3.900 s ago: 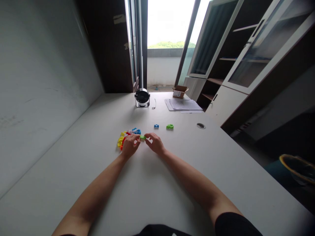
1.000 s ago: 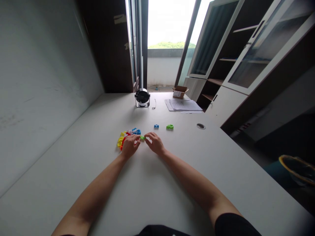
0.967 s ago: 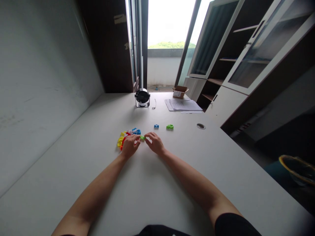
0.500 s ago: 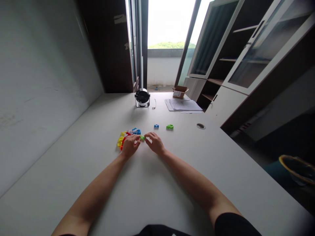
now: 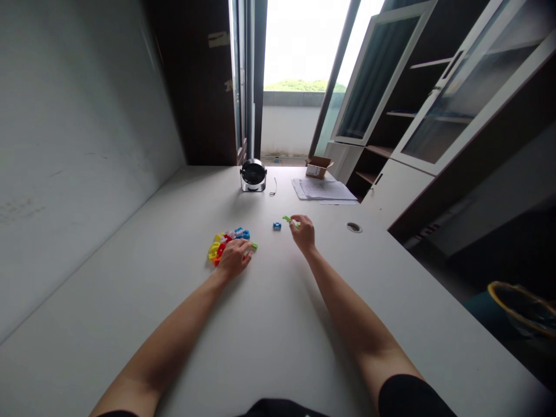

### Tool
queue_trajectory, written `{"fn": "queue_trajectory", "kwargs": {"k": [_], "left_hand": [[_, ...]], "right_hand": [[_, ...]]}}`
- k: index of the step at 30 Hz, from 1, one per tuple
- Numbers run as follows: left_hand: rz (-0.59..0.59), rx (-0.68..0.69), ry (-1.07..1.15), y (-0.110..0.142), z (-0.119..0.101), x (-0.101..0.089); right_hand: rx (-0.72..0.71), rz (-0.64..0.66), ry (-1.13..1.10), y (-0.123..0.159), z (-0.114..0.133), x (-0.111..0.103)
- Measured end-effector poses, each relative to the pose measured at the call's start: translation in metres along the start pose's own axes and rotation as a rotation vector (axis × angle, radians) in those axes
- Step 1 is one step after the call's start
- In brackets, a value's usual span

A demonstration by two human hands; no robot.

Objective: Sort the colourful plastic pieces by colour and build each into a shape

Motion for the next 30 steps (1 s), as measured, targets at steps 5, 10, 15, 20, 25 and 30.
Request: {"fn": "queue_trajectory", "kwargs": {"k": [5,10,15,20,25,30], "left_hand": [[0.012,0.032,0.016,0.000,-0.002,0.002],[0.010,0.027,0.018,-0.001,-0.001,0.000],[0.028,0.047,0.011,0.000,-0.001,0.004],[0.038,0.069,-0.001,0.001,0.001,0.010],[-0.007,0.090,0.020,0.001,-0.002,0.004],[0.021,0.054,0.025,0.001,0.000,0.003]], "right_hand": [[0.078,0.022,0.300,-0.024,-0.049,-0.009],[0.025,0.112,0.444,-0.031,-0.062,0.000],[-0.016,0.170,0.496,-0.030,-0.062,0.010],[-0.019,0.183,0.548,-0.027,-0.061,0.013],[-0.030,0.182,0.585,-0.025,-0.060,0.012],[-0.023,0.175,0.579,-0.023,-0.058,0.009]]}}
Point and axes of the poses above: each hand's wrist, its own y-axis away from the middle knuckle, its own x-axis out of the palm, z = x × y, the point moved 8 cm from there along -y, towards the middle knuckle, and after that the axes turned 5 degrees about x, right-handed, at the moved point
